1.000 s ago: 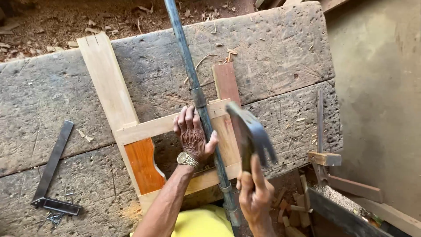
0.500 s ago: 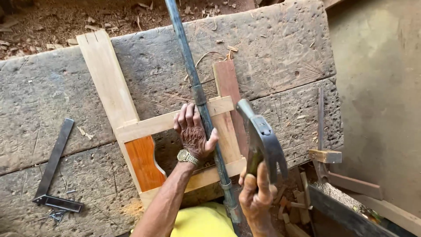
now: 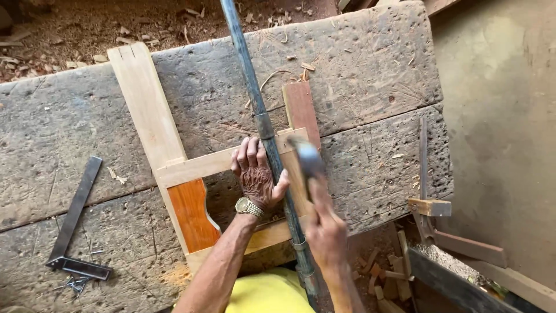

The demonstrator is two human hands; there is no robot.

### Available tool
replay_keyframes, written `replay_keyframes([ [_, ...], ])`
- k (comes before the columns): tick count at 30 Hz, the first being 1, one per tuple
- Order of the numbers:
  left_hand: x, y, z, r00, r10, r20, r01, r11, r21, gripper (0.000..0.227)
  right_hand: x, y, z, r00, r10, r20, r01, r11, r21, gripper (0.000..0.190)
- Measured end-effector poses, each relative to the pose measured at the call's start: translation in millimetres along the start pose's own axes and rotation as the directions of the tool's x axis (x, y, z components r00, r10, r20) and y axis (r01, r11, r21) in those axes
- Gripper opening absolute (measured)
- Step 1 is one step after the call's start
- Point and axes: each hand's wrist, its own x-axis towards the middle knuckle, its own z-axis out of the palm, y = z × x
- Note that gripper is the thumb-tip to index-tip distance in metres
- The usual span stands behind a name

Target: The person places a wooden chair frame on the workbench, positions a metal corner bracket on it, and hammers nails to fasten the bracket. They then apply a long bar clamp across the frame, tighten it, and continue hammering nails into the joints while holding the frame steady.

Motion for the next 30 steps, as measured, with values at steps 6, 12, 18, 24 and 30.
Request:
replay_keyframes([
  [6,1,2,-6,1.0,-0.009,0.021,0.01,1.0,-0.015,0.088,-26,8,-7,0.994,0.033,-0.106,-0.015,0.986,0.164,0.049],
  [12,1,1,-6,1.0,-0.001,0.027,0.002,1.0,-0.014,0.087,1,10,9,1.0,0.014,0.001,-0.013,0.985,-0.171,0.055],
  [18,-1,-3,0,1.0,0.006,0.01,-0.006,1.0,-0.018,0.086,-20,6,-11,0.992,-0.005,-0.125,0.015,0.997,0.079,0.048],
  [24,3,1,-9,1.0,0.025,-0.002,-0.025,1.0,-0.013,0.086,13,-4,-3,0.999,-0.032,0.021,0.032,0.999,-0.036,0.075],
  [30,-1,-3,0,1.0,0.01,-0.015,-0.01,1.0,-0.005,0.086,-16,8,-6,0.986,-0.04,-0.164,0.045,0.999,0.026,0.054],
])
